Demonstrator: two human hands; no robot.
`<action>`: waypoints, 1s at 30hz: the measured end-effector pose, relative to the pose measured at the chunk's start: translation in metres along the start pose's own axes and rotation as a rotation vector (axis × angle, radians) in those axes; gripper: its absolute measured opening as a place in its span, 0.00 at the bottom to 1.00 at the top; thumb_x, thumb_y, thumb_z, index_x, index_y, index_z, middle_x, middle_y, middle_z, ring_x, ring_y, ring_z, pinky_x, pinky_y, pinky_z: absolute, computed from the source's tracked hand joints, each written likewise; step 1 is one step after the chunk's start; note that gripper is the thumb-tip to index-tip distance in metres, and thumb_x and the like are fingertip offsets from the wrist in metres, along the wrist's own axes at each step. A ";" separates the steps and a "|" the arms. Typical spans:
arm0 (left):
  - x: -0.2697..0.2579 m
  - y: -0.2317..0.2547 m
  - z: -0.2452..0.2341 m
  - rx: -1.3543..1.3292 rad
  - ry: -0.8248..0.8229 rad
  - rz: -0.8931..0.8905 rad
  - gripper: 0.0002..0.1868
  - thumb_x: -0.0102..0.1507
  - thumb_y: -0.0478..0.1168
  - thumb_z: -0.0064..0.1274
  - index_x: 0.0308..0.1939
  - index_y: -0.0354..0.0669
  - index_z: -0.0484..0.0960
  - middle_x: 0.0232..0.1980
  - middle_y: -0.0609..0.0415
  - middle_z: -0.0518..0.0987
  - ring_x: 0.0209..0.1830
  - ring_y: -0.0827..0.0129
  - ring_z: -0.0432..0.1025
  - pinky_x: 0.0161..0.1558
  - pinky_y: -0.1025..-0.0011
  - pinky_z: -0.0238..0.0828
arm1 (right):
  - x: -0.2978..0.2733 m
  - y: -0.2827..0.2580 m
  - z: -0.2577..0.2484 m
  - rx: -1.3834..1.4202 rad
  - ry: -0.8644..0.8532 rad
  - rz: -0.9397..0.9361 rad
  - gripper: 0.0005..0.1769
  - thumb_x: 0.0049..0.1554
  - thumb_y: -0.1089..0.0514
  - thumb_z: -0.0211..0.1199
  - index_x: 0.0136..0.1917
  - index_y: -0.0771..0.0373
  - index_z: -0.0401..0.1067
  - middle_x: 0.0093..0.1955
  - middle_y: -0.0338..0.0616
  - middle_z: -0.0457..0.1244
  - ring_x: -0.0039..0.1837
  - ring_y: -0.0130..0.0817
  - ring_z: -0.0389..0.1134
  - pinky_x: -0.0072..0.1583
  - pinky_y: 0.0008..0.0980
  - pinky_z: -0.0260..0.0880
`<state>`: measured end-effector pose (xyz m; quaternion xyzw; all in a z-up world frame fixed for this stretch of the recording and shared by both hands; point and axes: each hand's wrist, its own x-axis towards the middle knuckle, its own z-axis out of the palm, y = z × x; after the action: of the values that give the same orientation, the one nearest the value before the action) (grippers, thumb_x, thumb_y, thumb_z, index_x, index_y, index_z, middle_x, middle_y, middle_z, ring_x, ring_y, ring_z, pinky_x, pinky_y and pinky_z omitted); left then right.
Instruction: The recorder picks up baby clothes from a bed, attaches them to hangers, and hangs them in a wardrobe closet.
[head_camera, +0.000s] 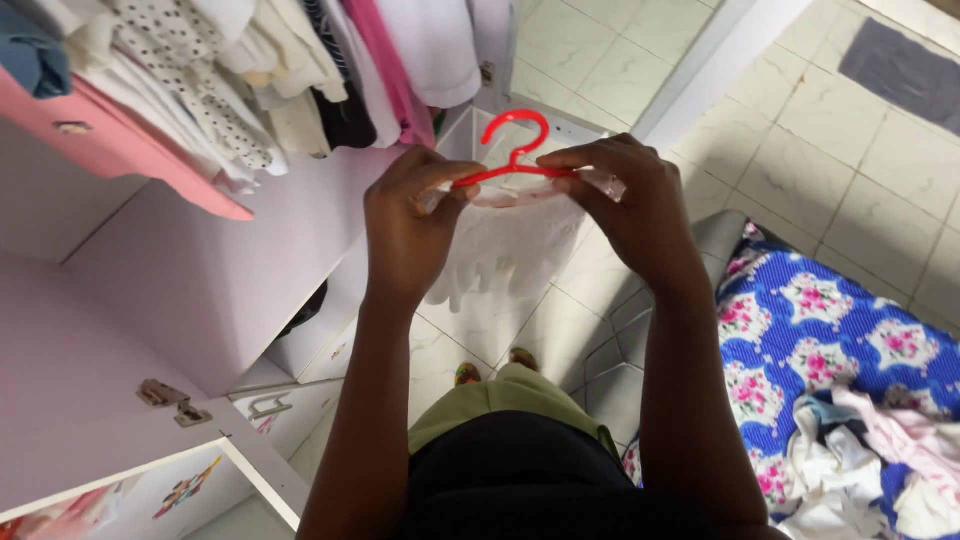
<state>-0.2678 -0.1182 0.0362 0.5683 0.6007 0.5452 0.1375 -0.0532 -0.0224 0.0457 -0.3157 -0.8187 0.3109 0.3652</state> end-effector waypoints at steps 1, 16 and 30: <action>0.001 0.000 -0.001 0.009 0.017 -0.002 0.13 0.59 0.26 0.64 0.48 0.40 0.88 0.39 0.52 0.80 0.38 0.69 0.75 0.43 0.72 0.72 | 0.007 0.000 0.003 0.007 -0.011 -0.014 0.13 0.59 0.64 0.69 0.58 0.58 0.80 0.52 0.43 0.73 0.54 0.36 0.71 0.57 0.34 0.72; -0.003 0.008 -0.021 0.216 0.234 -0.154 0.12 0.57 0.29 0.65 0.44 0.44 0.88 0.38 0.54 0.80 0.36 0.66 0.76 0.40 0.70 0.72 | 0.069 0.023 0.020 0.043 -0.455 -0.048 0.19 0.53 0.56 0.74 0.55 0.64 0.76 0.46 0.46 0.70 0.45 0.35 0.68 0.47 0.33 0.66; -0.033 0.013 -0.045 0.606 0.481 -0.257 0.11 0.56 0.34 0.65 0.42 0.50 0.90 0.46 0.58 0.82 0.47 0.64 0.74 0.53 0.65 0.65 | 0.099 -0.003 0.067 0.273 -0.765 -0.210 0.14 0.52 0.61 0.72 0.50 0.68 0.73 0.41 0.43 0.65 0.43 0.28 0.62 0.46 0.31 0.64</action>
<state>-0.2856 -0.1708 0.0481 0.3597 0.8152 0.4394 -0.1138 -0.1600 0.0307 0.0509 -0.0407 -0.8744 0.4725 0.1029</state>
